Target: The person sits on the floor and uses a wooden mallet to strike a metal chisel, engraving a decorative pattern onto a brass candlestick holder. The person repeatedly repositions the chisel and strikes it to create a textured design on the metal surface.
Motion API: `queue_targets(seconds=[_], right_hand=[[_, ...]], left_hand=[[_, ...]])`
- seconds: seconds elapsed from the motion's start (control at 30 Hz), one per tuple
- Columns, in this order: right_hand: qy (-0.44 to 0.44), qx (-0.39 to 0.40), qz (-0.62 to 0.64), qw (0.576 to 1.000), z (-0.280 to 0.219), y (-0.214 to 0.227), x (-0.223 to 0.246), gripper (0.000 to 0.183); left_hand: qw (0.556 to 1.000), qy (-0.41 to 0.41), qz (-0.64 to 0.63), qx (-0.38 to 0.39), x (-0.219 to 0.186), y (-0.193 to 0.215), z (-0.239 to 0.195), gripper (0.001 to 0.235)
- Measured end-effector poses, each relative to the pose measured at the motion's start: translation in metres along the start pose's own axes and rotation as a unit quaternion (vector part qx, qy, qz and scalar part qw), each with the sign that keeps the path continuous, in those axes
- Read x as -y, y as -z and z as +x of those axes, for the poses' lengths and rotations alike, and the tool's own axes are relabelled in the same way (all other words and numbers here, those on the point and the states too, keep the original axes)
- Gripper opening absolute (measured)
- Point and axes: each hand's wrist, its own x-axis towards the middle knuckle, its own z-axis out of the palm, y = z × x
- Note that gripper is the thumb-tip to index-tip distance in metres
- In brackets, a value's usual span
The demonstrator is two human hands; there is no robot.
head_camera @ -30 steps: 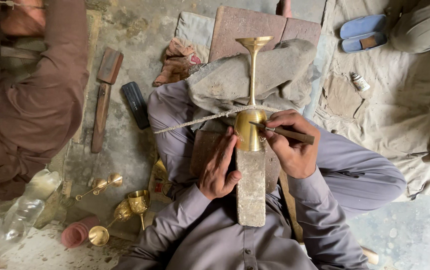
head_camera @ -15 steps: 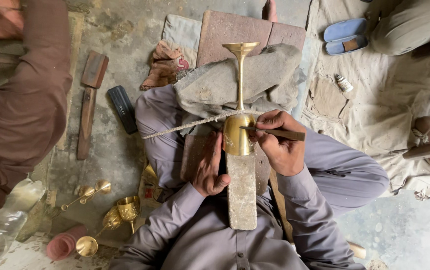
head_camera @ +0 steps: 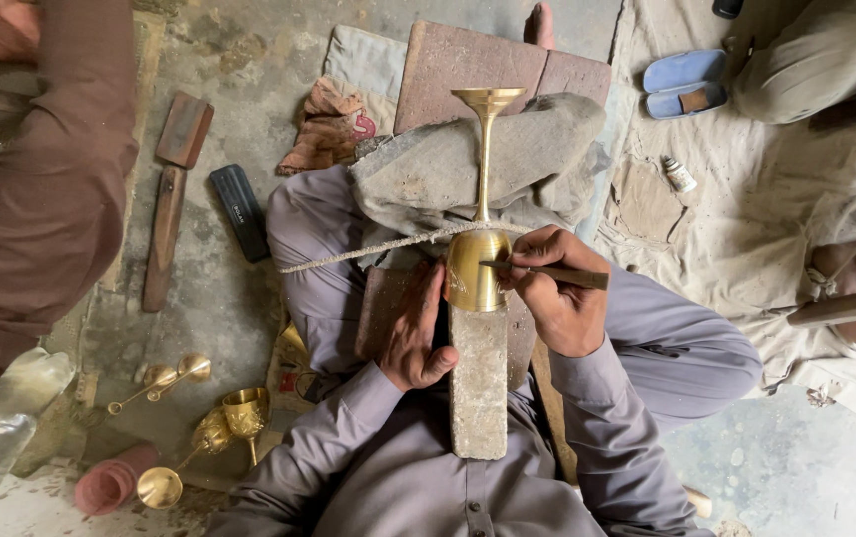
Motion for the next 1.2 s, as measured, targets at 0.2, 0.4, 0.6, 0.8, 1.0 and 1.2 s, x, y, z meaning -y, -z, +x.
queue_targets(seconds=[0.2, 0.4, 0.6, 0.8, 1.0, 1.2], right_hand=[[0.003, -0.004, -0.022, 1.0, -0.003, 0.0, 0.001, 0.007], [-0.003, 0.013, -0.046, 0.999, -0.006, 0.004, 0.002, 0.007], [0.009, 0.023, -0.067, 0.997, -0.017, 0.006, -0.001, 0.007], [0.049, 0.046, -0.14, 0.988, -0.017, 0.006, 0.001, 0.009], [0.117, 0.083, -0.301, 0.943, -0.047, -0.021, 0.042, 0.015], [0.053, 0.192, -0.485, 0.852, -0.081, -0.03, 0.061, 0.026]], left_hand=[[1.0, -0.002, -0.015, -0.004, 0.0, -0.001, 0.0, 0.113], [0.999, -0.022, -0.019, -0.016, -0.003, -0.001, 0.005, 0.11], [0.999, -0.024, -0.026, -0.014, -0.004, 0.001, 0.005, 0.109], [0.999, -0.031, -0.018, -0.025, -0.009, 0.003, 0.008, 0.105], [0.99, -0.037, 0.01, -0.137, -0.068, 0.028, 0.012, 0.062], [0.996, -0.077, -0.053, -0.007, -0.134, 0.051, 0.024, 0.042]])
